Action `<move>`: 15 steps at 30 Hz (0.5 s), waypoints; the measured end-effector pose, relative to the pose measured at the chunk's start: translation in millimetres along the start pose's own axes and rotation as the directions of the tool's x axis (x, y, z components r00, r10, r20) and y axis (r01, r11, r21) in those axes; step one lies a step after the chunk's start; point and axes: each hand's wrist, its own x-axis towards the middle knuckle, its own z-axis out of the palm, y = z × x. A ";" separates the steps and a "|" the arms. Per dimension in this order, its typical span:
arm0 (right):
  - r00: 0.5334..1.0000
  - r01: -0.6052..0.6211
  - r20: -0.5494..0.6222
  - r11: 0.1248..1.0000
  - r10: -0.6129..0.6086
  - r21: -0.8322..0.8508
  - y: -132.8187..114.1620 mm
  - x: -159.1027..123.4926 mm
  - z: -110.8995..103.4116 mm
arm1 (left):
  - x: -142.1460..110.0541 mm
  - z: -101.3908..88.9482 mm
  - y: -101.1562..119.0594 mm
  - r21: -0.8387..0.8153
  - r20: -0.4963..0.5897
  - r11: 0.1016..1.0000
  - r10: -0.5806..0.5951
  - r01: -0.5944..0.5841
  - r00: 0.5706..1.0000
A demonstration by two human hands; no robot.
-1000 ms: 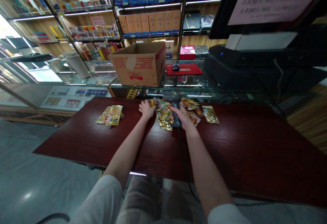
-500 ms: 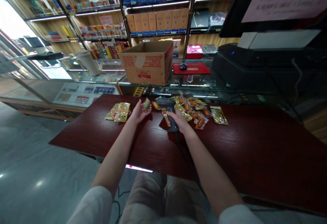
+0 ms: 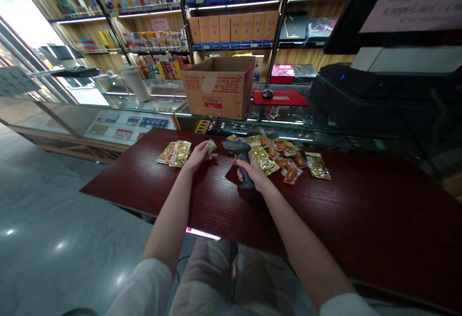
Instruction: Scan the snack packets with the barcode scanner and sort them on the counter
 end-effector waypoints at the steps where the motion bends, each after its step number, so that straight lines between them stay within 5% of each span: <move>1: 1.000 0.003 0.003 1.000 -0.003 0.009 -0.5 -0.3 0.3 | 0.5 -0.1 0.1 0.026 -0.004 1.000 0.012 -0.012 1.000; 15: 1.000 0.024 0.000 0.999 -0.024 0.034 -3.6 -2.3 -0.4 | 4.1 1.9 4.3 0.392 -0.002 0.914 0.116 -0.105 0.993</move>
